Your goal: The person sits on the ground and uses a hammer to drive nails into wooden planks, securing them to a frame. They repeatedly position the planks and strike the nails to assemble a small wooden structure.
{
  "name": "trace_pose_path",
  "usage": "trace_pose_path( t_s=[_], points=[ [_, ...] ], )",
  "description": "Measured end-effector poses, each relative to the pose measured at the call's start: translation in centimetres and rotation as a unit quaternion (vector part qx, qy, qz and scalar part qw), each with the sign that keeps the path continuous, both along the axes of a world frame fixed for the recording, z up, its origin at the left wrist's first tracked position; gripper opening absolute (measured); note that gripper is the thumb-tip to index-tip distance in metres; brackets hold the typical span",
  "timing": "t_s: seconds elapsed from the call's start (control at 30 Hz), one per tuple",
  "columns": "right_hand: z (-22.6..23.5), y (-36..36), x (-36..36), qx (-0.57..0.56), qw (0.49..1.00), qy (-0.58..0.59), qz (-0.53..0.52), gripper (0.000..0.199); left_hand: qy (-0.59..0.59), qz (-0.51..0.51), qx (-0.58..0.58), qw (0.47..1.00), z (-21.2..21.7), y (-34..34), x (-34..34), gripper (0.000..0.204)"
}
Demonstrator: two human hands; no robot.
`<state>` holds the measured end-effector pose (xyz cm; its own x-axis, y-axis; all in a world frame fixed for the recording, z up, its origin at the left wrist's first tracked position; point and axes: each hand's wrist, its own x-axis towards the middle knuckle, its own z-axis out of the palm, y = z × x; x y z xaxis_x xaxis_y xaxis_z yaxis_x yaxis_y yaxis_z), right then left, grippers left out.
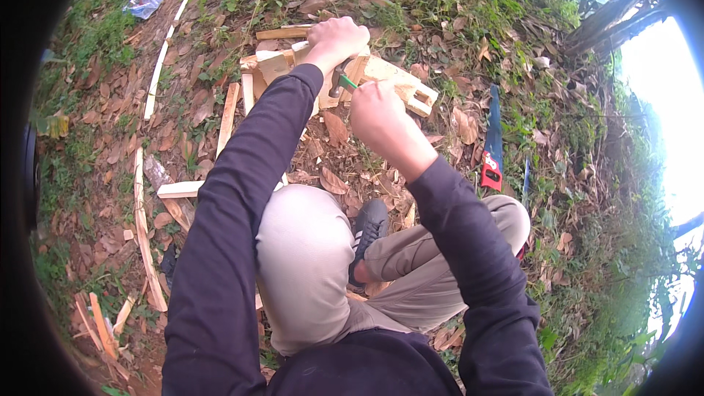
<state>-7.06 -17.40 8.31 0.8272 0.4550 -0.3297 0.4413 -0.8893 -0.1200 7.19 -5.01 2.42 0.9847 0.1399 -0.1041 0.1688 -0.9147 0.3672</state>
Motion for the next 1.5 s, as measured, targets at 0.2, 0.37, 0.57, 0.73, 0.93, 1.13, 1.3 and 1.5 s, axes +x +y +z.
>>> trace_pose_path(
  t_s=[0.2,0.37,0.57,0.73,0.93,1.13,1.3,1.5],
  points=[
    [1.2,-3.2,3.2,0.037,0.97,0.221,-0.094,0.034,-0.051,-0.008,-0.004,0.999,0.7,-0.5,-0.5,0.051],
    [-1.8,-2.2,-0.3,0.068,0.989,0.091,-0.098,0.031,-0.115,0.005,0.003,0.993,-0.6,-0.6,-0.4,0.044],
    [-3.3,-2.9,-2.6,0.122,0.988,0.001,-0.095,0.027,-0.112,-0.01,-0.037,0.993,0.6,-2.2,-1.5,0.039],
    [-2.5,-1.1,-2.2,0.15,0.987,0.006,-0.06,0.023,-0.261,-0.074,-0.044,0.962,-1.0,-0.9,-1.5,0.031],
    [2.0,0.3,-0.8,0.143,0.975,0.118,-0.121,0.021,-0.377,-0.17,-0.005,0.91,-1.4,2.1,-1.5,0.032],
    [1.6,0.6,-0.4,0.16,0.976,0.119,-0.087,0.02,-0.355,-0.101,0.091,0.925,-1.7,3.4,-2.0,0.033],
    [0.7,0.9,-0.9,0.148,0.988,0.0,-0.043,0.017,-0.299,-0.04,0.079,0.95,-1.5,3.3,-1.2,0.03],
    [-1.5,-0.1,-2.2,0.174,0.979,-0.081,-0.065,0.017,-0.267,-0.043,0.09,0.958,-1.4,1.9,-1.2,0.034]
  ],
)
